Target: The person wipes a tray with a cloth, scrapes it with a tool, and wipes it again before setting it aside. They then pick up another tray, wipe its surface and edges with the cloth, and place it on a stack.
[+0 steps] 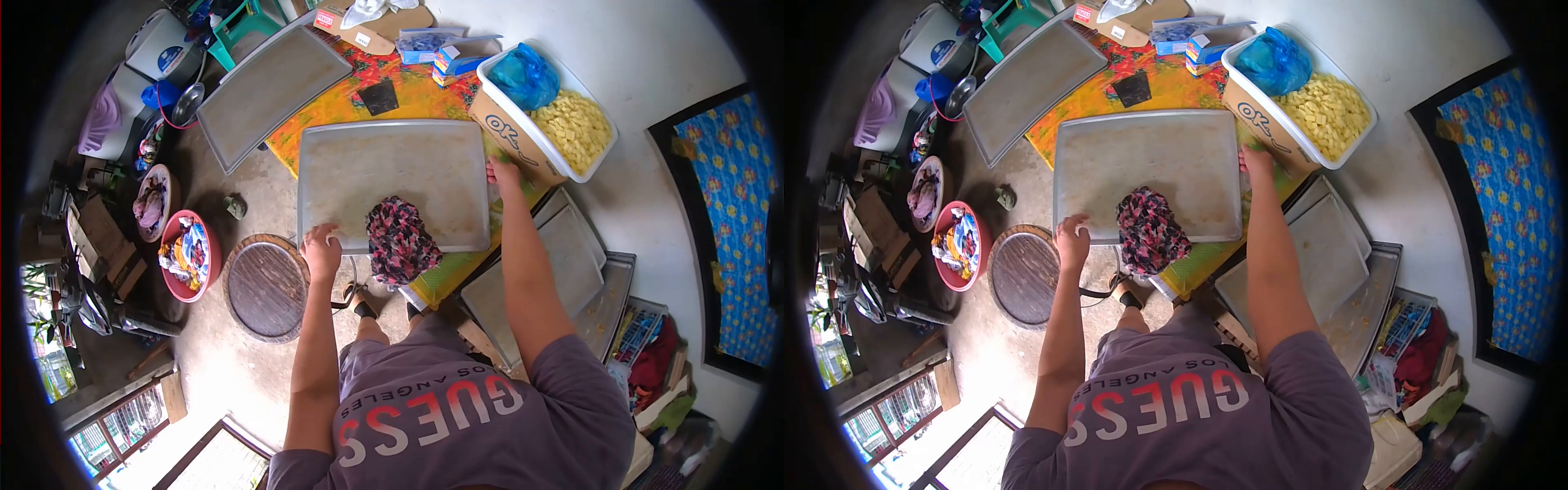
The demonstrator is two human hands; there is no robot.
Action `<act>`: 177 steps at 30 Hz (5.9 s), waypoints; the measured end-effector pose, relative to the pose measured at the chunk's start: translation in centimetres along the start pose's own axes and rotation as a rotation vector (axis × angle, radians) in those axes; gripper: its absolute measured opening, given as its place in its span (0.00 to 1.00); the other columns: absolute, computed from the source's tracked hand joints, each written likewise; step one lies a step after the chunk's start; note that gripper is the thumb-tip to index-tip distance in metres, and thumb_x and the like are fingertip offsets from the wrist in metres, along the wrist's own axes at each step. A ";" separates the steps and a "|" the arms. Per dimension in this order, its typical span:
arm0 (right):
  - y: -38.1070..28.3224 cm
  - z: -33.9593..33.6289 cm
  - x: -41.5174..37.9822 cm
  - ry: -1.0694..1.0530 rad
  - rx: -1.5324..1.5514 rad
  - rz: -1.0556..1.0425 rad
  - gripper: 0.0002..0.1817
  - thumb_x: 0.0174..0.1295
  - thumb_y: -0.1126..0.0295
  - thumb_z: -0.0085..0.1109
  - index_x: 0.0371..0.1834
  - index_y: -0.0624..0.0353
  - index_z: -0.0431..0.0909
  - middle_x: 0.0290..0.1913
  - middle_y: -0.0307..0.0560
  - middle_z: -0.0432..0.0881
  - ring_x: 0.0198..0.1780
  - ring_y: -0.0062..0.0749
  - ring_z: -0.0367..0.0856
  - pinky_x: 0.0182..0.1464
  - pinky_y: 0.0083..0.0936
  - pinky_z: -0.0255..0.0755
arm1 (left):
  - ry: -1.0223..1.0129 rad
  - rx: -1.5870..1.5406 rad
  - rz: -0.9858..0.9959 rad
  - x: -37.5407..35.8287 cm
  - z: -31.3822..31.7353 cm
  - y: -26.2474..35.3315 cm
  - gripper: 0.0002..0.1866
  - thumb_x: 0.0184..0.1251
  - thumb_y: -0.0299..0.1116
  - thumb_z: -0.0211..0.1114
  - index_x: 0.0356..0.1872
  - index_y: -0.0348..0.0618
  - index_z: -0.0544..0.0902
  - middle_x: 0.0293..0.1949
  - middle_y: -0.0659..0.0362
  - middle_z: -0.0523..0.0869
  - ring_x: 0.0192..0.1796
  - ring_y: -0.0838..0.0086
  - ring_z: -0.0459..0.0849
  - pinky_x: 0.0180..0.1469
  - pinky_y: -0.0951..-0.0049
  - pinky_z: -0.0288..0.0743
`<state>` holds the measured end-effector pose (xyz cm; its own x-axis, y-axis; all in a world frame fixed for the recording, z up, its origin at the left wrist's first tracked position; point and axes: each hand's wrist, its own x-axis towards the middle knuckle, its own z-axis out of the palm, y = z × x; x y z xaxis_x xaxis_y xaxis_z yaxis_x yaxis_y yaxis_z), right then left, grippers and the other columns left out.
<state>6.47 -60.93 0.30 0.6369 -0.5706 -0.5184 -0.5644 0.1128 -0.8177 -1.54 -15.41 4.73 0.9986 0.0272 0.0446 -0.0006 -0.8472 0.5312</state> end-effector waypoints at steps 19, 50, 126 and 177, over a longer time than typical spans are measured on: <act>1.4 -0.1 0.1 -0.012 -0.024 -0.085 0.12 0.49 0.69 0.72 0.33 0.64 0.84 0.30 0.43 0.85 0.28 0.26 0.81 0.31 0.19 0.74 | -0.335 0.103 0.417 -3.5 6.9 7.4 0.15 0.57 0.38 0.64 0.44 0.45 0.76 0.41 0.55 0.79 0.44 0.59 0.82 0.48 0.57 0.76; 3.6 0.3 3.0 0.147 -0.251 -0.152 0.21 0.57 0.55 0.70 0.30 0.66 0.83 0.29 0.43 0.83 0.27 0.25 0.80 0.31 0.22 0.77 | -0.312 -1.681 -0.396 2.1 -1.3 8.2 0.11 0.70 0.38 0.60 0.46 0.45 0.83 0.45 0.65 0.83 0.48 0.75 0.77 0.53 0.61 0.70; 2.9 0.1 0.7 0.153 -0.288 -0.148 0.21 0.44 0.52 0.66 0.34 0.58 0.87 0.38 0.53 0.87 0.43 0.46 0.85 0.48 0.36 0.74 | -0.084 -2.046 0.458 -9.2 -23.6 32.8 0.16 0.68 0.51 0.54 0.36 0.49 0.76 0.34 0.57 0.71 0.39 0.65 0.71 0.43 0.65 0.67; -3.9 6.8 0.6 0.600 -0.663 0.137 0.49 0.44 0.31 0.60 0.63 0.58 0.73 0.69 0.57 0.65 0.71 0.57 0.59 0.68 0.66 0.50 | -0.497 -0.642 -0.325 6.2 -2.3 -11.0 0.26 0.68 0.24 0.53 0.67 0.31 0.67 0.40 0.56 0.84 0.40 0.80 0.78 0.46 0.79 0.72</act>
<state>12.64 -56.21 1.50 0.2664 -0.9357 -0.2311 -0.9201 -0.1755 -0.3503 4.59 -4.66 1.08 0.8613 -0.1456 -0.4868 0.4084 -0.3714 0.8338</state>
